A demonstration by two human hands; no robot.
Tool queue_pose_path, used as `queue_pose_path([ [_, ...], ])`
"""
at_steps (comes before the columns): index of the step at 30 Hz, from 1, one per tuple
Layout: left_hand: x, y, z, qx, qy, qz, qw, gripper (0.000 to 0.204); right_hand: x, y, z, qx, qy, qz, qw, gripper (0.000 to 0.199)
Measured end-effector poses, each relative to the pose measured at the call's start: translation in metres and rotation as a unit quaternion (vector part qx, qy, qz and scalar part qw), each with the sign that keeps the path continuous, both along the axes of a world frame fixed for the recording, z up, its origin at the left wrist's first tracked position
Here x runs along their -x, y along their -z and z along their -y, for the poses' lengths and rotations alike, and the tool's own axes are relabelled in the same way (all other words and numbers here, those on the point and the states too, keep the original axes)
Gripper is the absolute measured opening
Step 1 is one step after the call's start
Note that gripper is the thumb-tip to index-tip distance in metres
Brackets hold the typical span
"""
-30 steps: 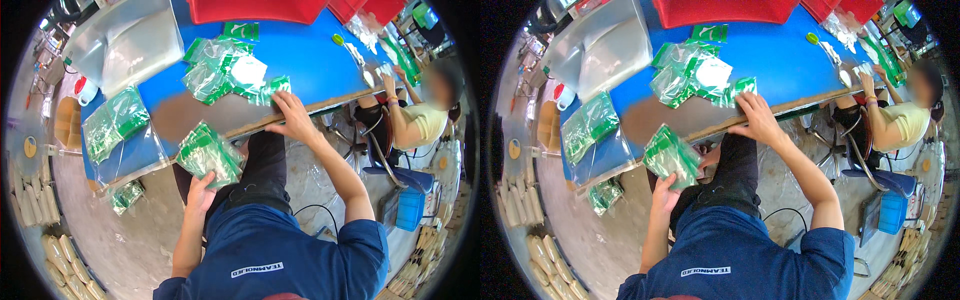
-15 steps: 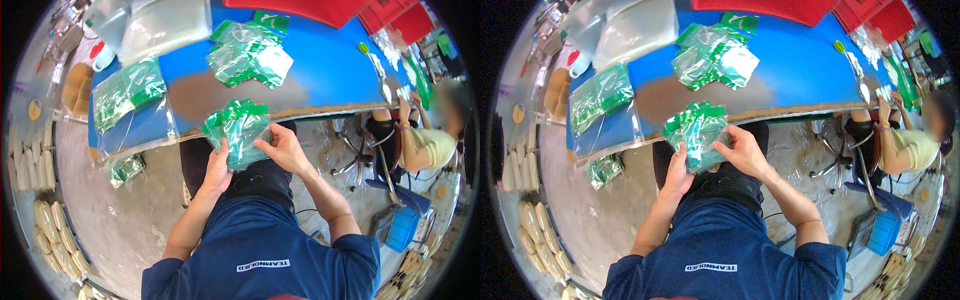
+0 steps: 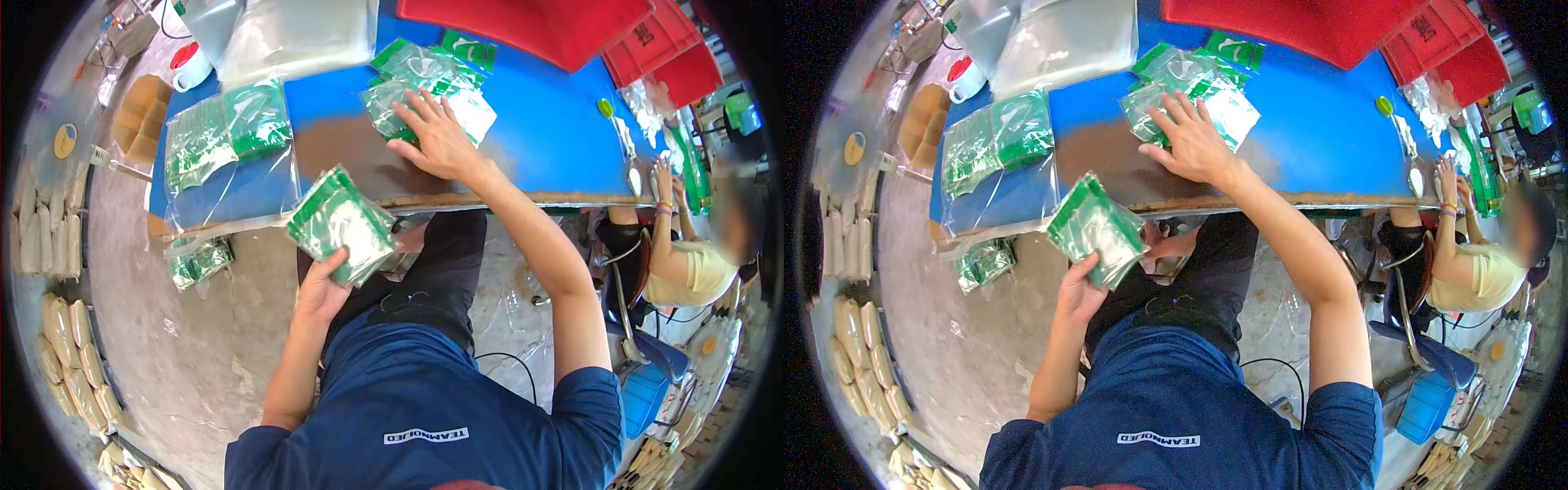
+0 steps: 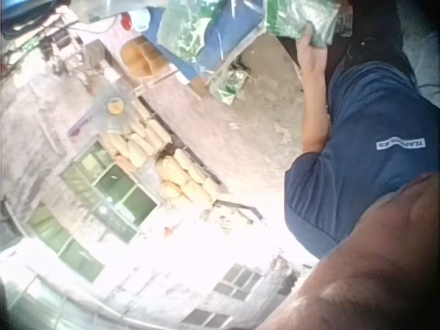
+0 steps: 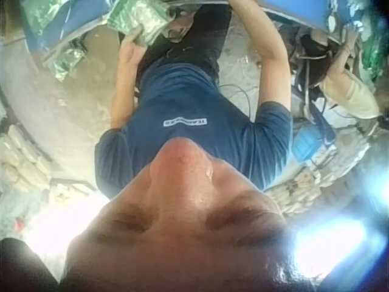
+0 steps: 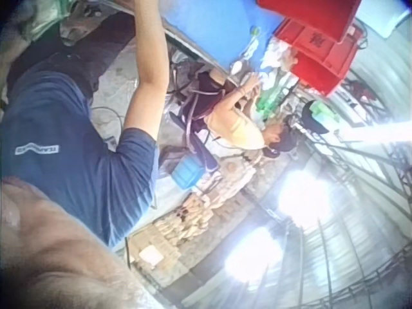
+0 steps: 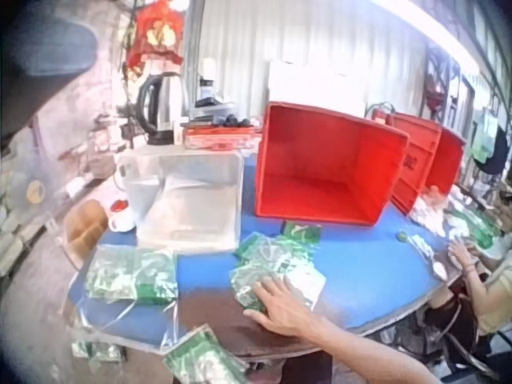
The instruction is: The recorder is seen counting and placing small green packets into clear plastic bags in a manufacturing setting.
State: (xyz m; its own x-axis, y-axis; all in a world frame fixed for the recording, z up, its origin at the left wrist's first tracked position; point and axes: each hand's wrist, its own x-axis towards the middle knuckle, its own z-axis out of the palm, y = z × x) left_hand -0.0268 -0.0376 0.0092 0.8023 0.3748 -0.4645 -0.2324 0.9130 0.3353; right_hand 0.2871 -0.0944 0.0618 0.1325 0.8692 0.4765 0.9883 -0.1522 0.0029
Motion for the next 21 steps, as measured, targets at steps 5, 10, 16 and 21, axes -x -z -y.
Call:
queue_pose_path([
  [5, 0.018, 0.005, -0.006, -0.01, -0.015, 0.011, 1.0, 0.059, 0.037, 0.013, -0.041, 0.034, -0.014, -0.072, 0.997, 0.076],
  [10, 0.022, -0.019, -0.014, -0.089, -0.021, -0.039, 0.995, 0.061, 0.093, -0.002, 0.006, 0.088, -0.2, -0.23, 0.948, 0.055],
  [16, 0.015, -0.032, -0.022, -0.126, 0.079, -0.079, 0.986, 0.057, 0.083, -0.04, 0.067, -0.145, -0.026, -0.316, 0.937, 0.031],
  [21, -0.002, -0.004, -0.021, -0.153, 0.179, -0.041, 0.971, 0.096, 0.113, -0.068, 0.075, 0.033, -0.295, -0.232, 0.926, 0.033],
])
